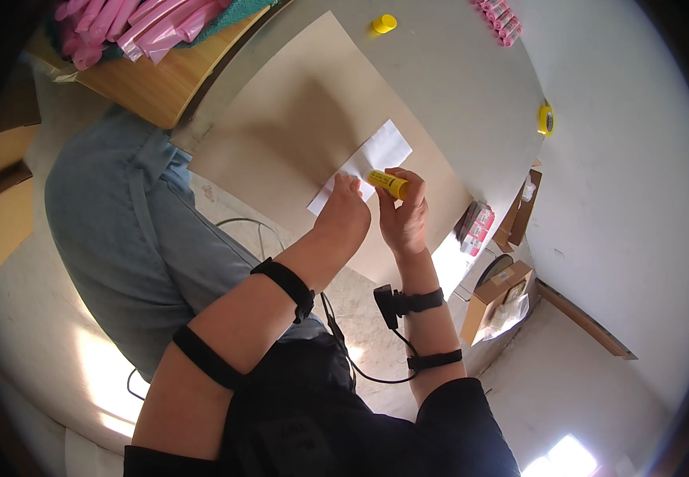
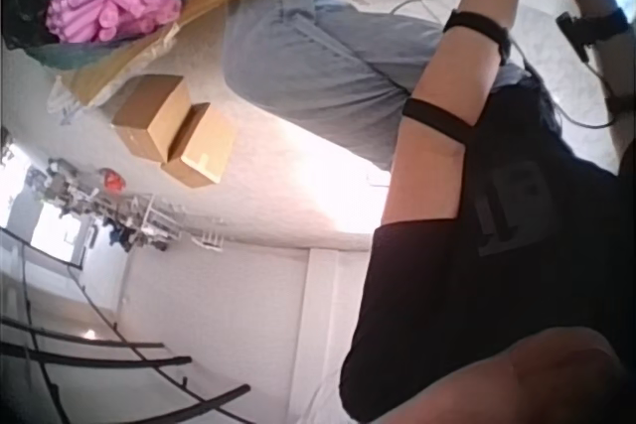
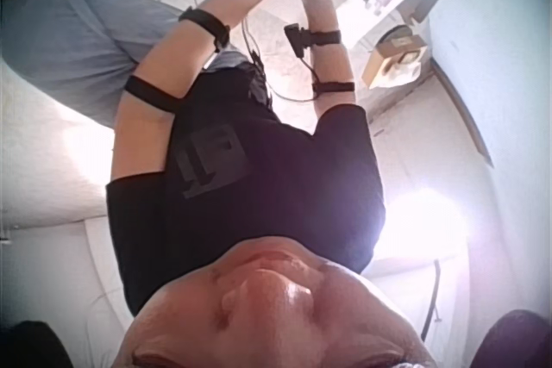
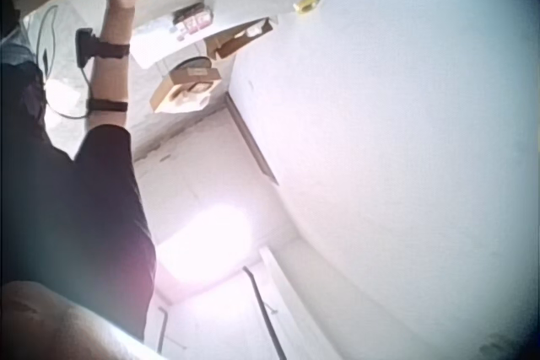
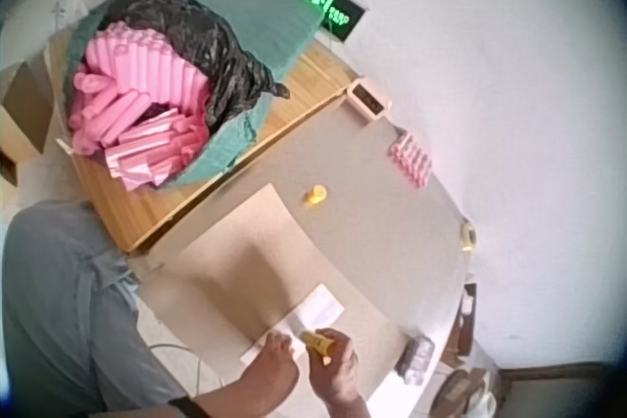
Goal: The person is applying glue to a small piece of white paper.
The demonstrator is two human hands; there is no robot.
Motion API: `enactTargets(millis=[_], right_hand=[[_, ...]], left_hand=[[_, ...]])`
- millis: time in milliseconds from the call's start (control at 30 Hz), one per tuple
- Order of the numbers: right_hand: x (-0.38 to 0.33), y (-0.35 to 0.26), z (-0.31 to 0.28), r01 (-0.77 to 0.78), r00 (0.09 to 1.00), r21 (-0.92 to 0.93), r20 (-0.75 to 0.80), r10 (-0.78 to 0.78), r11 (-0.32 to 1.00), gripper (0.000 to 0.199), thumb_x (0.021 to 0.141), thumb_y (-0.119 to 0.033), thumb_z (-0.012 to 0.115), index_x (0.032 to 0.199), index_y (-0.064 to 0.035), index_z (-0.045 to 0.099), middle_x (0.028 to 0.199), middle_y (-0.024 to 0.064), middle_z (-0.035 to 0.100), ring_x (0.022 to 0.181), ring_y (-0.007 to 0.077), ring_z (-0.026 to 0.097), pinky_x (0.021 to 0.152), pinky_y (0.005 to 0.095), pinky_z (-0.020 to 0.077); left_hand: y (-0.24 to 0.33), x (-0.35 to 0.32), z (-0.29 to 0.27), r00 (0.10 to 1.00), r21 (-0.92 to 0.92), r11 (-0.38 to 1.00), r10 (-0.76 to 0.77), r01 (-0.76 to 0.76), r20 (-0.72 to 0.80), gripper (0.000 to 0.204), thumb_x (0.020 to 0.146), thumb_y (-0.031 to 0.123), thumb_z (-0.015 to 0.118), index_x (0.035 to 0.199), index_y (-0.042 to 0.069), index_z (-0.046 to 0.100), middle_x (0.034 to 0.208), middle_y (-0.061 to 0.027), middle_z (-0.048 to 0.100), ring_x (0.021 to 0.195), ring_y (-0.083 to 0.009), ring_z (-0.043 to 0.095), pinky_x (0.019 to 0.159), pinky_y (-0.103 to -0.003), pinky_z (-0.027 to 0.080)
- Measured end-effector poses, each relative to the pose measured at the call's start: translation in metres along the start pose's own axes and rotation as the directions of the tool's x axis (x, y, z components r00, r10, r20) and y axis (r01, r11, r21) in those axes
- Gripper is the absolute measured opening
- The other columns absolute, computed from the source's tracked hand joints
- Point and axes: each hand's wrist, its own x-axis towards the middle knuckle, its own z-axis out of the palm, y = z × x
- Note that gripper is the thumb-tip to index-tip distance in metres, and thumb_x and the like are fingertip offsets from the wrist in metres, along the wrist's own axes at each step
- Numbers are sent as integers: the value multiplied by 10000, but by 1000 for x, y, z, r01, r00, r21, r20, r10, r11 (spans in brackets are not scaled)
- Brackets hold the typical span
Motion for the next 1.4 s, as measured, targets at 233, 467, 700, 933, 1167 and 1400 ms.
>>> enactTargets(millis=[233, 467, 700, 933, 1167, 1400], right_hand=[[11, -16, 3, -51, 993, 109, -104, 62, 993, 370, 788, 21, 658, 1057, -21, 408, 995, 151, 615, 839, 298, 650, 672, 338, 535], [8, -6, 6, 1, 1000, 1, 29, -1, 1000, 348, 808, 40, 639, 1061, -34, 411, 1021, 135, 610, 853, 235, 649, 677, 311, 531], [14, -16, -2, -81, 989, 93, -114, 91, 992, 376, 791, 17, 664, 1059, -21, 403, 1008, 136, 616, 856, 271, 648, 683, 327, 535], [13, -16, 9, -19, 999, 44, 31, 17, 999, 349, 806, 15, 645, 1058, -15, 406, 1018, 144, 614, 834, 278, 653, 673, 332, 536], [16, -16, 10, -16, 999, 67, -50, 20, 998, 347, 804, 29, 639, 1060, -12, 408, 1024, 149, 610, 834, 277, 653, 663, 333, 535], [16, -17, 12, 21, 1000, 44, 18, -22, 999, 353, 798, 1, 656, 1056, -26, 415, 1009, 139, 615, 803, 288, 651, 648, 344, 530]], left_hand=[[-6, -3, 7, 999, 53, 998, -24, 26, -22, 286, 863, 153, 485, 1003, -12, 672, 1193, -188, 577, 1135, -286, 491, 1015, -435, 279], [-7, -3, -15, 998, 4, 999, 34, -34, 54, 288, 881, 132, 468, 1009, -40, 659, 1182, -202, 581, 1150, -295, 488, 1010, -420, 290], [-3, -1, -4, 1000, 56, 998, 0, 0, -11, 307, 874, 145, 476, 1060, -35, 641, 1211, -191, 570, 1147, -291, 499, 1012, -421, 292], [-3, 1, 8, 998, -132, 991, -15, 23, 59, 321, 860, 128, 486, 1090, -55, 617, 1234, -210, 551, 1164, -296, 489, 998, -421, 307], [-10, 0, 2, 988, -19, 995, 101, -100, 116, 306, 882, 109, 466, 1062, -102, 597, 1167, -226, 560, 1094, -320, 513, 967, -386, 349], [-4, -2, -4, 996, -213, 975, -77, 68, -33, 287, 884, 103, 475, 1055, -82, 612, 1159, -209, 578, 1078, -306, 525, 962, -392, 345]])
